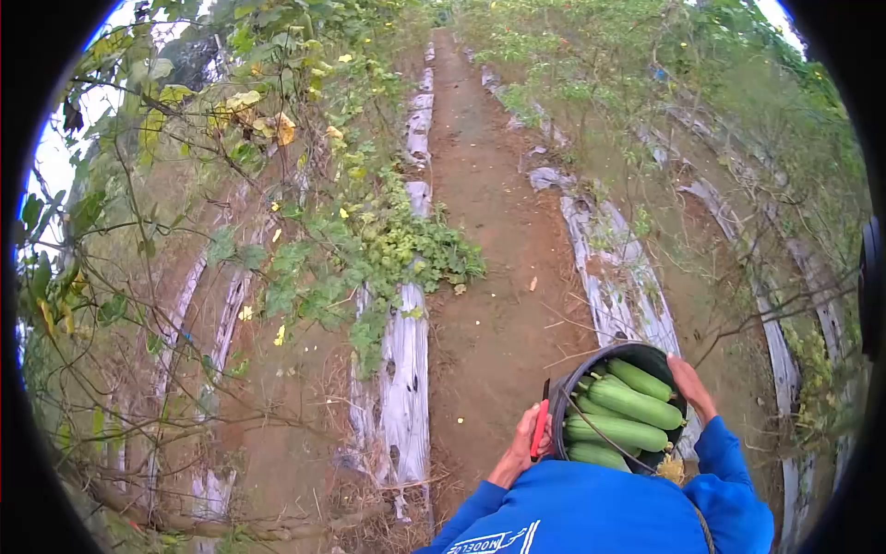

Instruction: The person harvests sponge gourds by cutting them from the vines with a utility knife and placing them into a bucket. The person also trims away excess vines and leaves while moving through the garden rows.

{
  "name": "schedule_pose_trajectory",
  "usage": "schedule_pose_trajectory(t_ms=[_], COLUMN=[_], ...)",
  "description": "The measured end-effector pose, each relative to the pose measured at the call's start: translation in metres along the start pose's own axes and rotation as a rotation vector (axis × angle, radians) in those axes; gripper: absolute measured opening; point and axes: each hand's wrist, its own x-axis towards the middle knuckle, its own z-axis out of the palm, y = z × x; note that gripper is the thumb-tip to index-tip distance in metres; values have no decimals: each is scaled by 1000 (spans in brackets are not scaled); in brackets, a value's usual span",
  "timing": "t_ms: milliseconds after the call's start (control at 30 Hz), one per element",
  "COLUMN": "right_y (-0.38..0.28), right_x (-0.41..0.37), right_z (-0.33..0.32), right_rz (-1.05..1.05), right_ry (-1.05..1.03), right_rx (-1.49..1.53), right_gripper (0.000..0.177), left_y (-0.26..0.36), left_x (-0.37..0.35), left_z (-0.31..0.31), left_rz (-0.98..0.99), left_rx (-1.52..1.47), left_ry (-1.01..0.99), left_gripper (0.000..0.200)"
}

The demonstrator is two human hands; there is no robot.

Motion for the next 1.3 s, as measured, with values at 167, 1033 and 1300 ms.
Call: schedule_pose_trajectory(t_ms=[167, 1033, 1300], right_y=[-52, -233, -304], right_x=[139, 757, 918], right_z=[14, 102, 118], right_rz=[63, 29, -69], right_ry=[31, -181, -288], right_rx=[-33, -189, -88], right_gripper=[57, 71, 74], left_y=[75, 465, 573], left_x=[89, 508, 618], left_z=[10, -64, -85], left_rz=[-90, -78, 72], left_rx=[-80, -108, -3], left_ry=[6, 49, 77], left_gripper=[51, 62, 70])
